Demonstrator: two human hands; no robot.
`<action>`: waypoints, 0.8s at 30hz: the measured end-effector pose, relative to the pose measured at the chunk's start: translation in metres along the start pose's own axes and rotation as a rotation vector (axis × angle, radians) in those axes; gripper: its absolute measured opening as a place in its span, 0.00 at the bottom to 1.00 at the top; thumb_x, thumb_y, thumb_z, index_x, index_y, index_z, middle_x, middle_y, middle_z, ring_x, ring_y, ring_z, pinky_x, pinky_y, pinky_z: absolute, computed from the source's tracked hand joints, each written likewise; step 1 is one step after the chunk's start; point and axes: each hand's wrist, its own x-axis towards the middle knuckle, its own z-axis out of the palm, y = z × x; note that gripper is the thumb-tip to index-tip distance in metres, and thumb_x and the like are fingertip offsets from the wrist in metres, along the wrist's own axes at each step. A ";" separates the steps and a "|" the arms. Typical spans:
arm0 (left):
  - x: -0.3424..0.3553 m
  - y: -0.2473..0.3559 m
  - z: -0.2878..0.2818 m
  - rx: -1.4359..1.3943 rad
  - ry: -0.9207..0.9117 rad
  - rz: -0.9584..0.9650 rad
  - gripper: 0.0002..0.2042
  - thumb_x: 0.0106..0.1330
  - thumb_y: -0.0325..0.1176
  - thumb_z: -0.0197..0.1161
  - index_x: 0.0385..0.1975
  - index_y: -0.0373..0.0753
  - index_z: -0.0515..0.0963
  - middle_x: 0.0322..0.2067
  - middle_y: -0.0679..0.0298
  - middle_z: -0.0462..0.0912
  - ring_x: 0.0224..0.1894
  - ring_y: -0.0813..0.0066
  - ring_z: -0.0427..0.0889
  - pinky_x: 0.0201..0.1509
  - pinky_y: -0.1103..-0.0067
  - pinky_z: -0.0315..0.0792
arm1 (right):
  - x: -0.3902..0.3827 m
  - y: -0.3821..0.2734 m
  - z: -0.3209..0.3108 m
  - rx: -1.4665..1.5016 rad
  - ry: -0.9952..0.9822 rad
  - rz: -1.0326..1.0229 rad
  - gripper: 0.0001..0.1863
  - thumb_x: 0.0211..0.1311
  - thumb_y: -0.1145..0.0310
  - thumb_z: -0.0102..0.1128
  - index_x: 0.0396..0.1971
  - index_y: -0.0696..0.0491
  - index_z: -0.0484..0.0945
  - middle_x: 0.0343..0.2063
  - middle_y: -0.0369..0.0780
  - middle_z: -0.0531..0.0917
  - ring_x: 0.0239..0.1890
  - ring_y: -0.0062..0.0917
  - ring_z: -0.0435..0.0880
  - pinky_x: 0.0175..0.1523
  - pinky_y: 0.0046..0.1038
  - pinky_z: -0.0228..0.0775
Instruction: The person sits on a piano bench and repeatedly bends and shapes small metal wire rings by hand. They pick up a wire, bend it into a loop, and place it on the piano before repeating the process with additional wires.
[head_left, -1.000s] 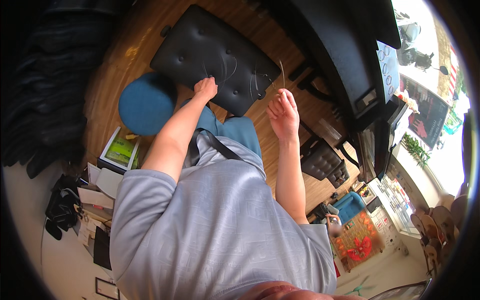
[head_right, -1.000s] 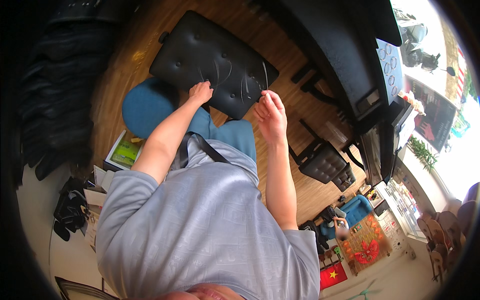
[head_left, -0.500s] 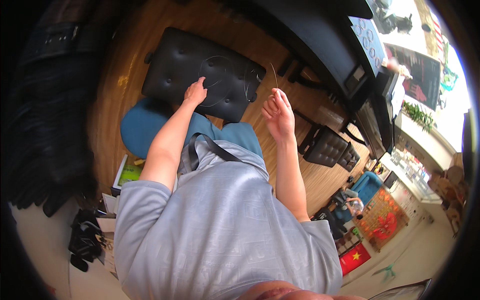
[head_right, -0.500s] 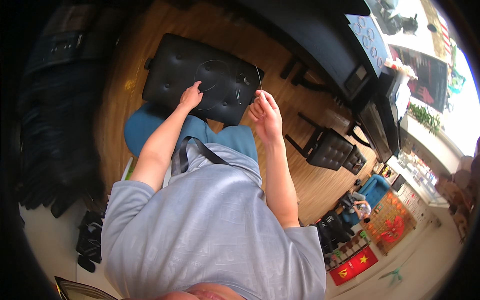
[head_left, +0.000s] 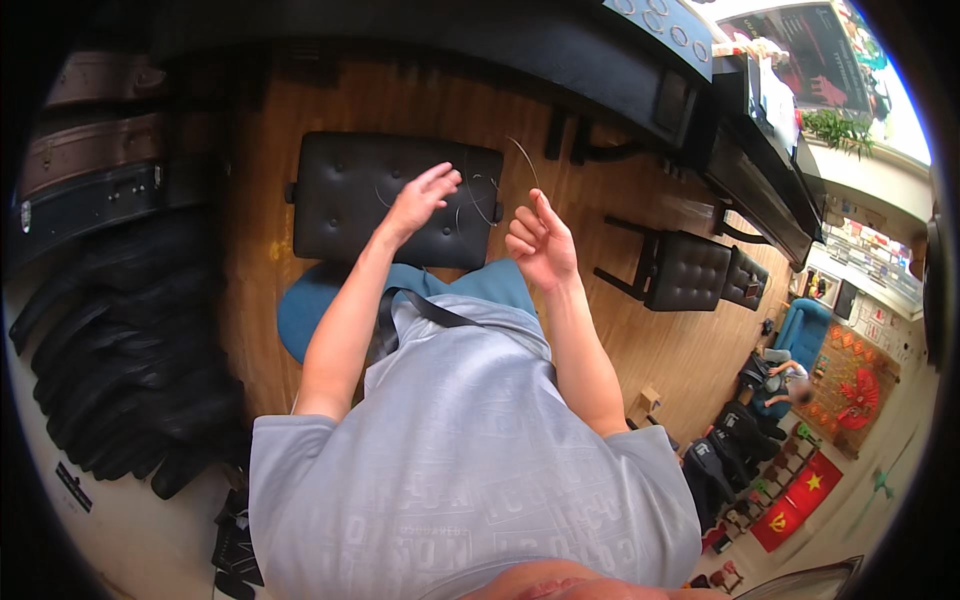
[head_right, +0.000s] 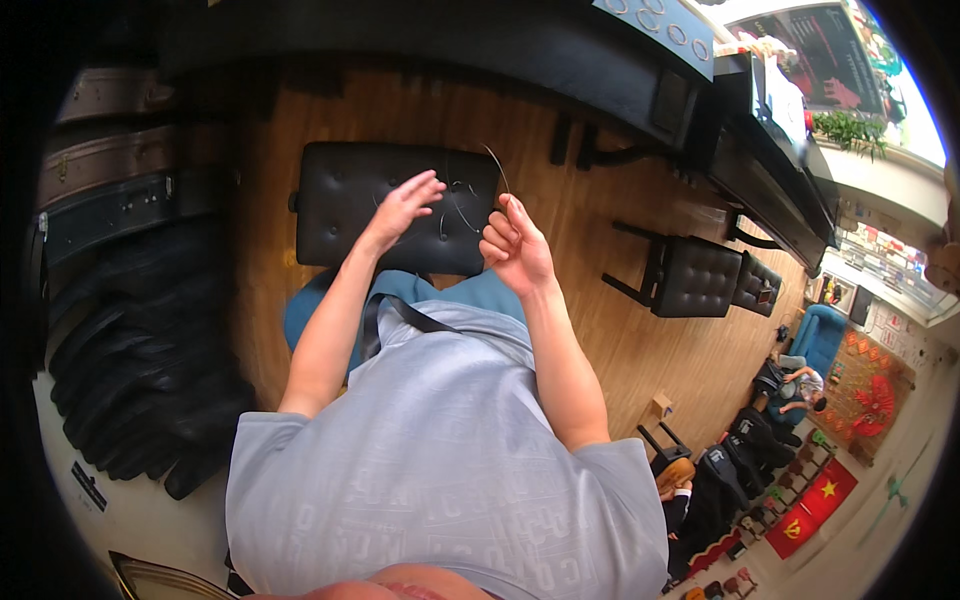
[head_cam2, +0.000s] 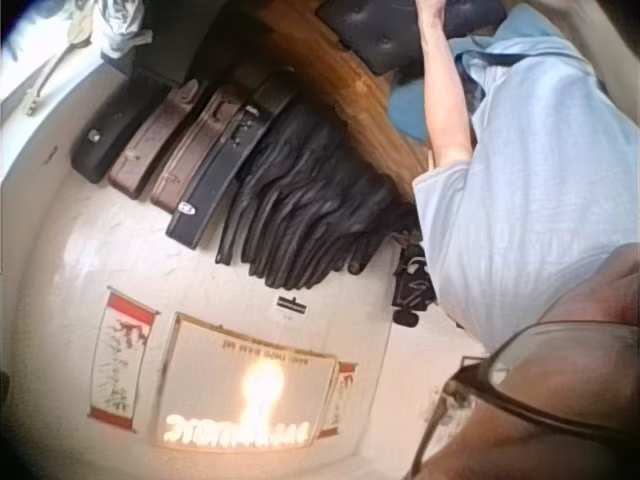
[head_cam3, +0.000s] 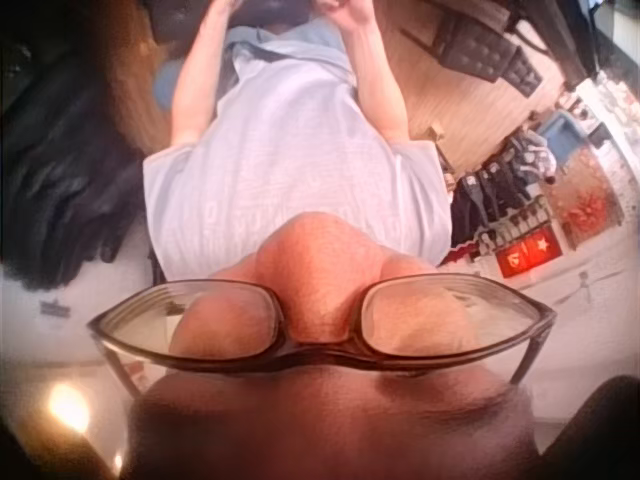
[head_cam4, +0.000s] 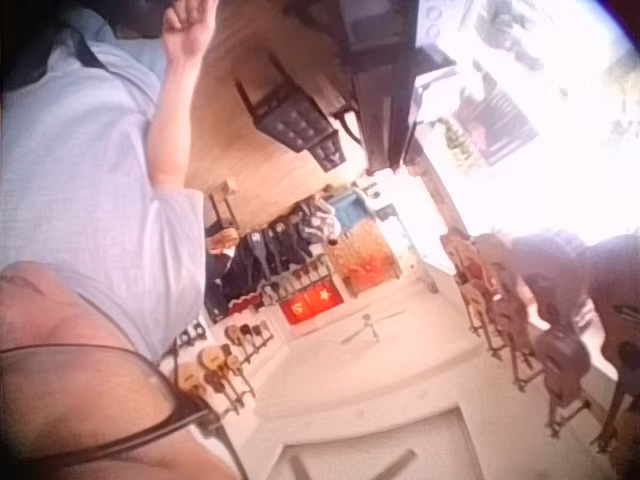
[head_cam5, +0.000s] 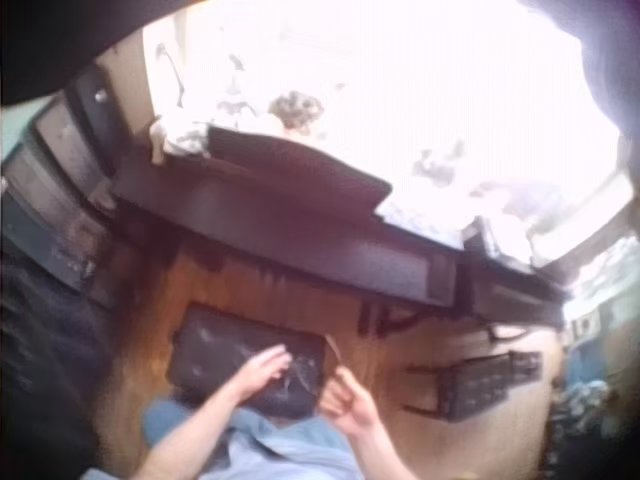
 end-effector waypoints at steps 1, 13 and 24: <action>-0.002 0.008 0.017 0.022 -0.085 0.002 0.32 0.75 0.49 0.57 0.71 0.35 0.61 0.60 0.57 0.78 0.61 0.70 0.77 0.60 0.76 0.71 | -0.009 -0.006 -0.003 0.019 0.002 -0.003 0.10 0.77 0.61 0.51 0.47 0.48 0.78 0.18 0.28 0.59 0.19 0.13 0.54 0.23 0.17 0.50; -0.026 0.059 0.150 0.104 0.023 0.144 0.16 0.71 0.37 0.66 0.52 0.35 0.83 0.34 0.68 0.85 0.33 0.84 0.80 0.43 0.85 0.75 | -0.137 -0.134 -0.107 -0.433 0.299 -0.335 0.10 0.73 0.65 0.58 0.46 0.53 0.79 0.19 0.25 0.65 0.19 0.09 0.60 0.24 0.15 0.53; -0.077 0.075 0.324 -0.236 -0.248 -0.067 0.20 0.78 0.35 0.52 0.66 0.35 0.66 0.22 0.75 0.61 0.23 0.88 0.60 0.29 0.85 0.62 | -0.214 -0.171 -0.134 -1.395 0.667 -1.120 0.16 0.62 0.65 0.67 0.46 0.59 0.81 0.48 0.48 0.82 0.54 0.40 0.80 0.59 0.35 0.72</action>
